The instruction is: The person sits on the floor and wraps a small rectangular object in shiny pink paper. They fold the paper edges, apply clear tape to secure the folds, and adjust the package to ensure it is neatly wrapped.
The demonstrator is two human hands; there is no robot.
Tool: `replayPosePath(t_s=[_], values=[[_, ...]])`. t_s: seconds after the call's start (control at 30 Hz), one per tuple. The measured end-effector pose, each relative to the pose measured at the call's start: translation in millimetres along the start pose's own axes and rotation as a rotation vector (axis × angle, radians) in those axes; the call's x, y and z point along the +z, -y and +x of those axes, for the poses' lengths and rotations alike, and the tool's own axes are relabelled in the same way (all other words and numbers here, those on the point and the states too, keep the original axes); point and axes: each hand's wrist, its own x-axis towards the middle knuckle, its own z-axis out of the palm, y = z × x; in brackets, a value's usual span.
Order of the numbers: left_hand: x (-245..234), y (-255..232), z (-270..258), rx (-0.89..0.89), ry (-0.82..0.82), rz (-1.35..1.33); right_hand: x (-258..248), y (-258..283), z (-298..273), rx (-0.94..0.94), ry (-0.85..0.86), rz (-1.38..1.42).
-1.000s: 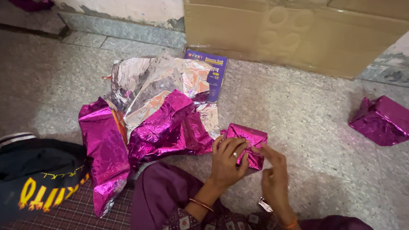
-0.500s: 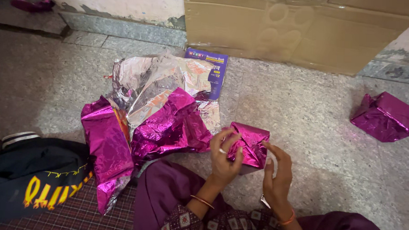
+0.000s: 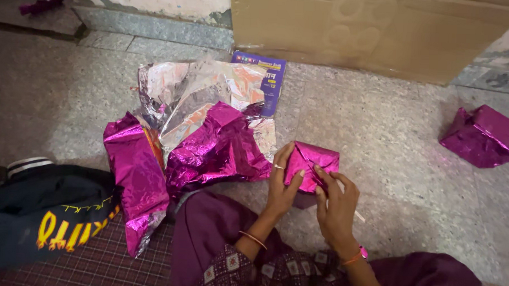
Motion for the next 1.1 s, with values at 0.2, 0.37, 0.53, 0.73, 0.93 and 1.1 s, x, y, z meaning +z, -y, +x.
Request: replayPosePath(t_s=[0.2, 0.37, 0.53, 0.73, 0.93, 1.1], values=[[-1, 3, -6, -0.005, -0.016, 0.021, -15, -2, -1, 0.162, -0.064, 0.571], [0, 3, -5, -0.04, -0.007, 0.029, -4, 3, -4, -0.158, -0.053, -0.037], [-2, 7, -10, -0.024, -0.001, 0.045, 5, 8, -5, -0.053, 0.007, -0.155], [-3, 5, -7, -0.014, -0.006, 0.038, -25, -16, 3, 0.258, -0.087, 0.71], [-3, 5, -9, -0.016, -0.003, 0.022, -40, -93, -17, 0.53, -0.135, 0.732], [-8, 4, -12, -0.003, 0.007, 0.01, -20, -167, -46, 0.525, 0.074, 0.519]])
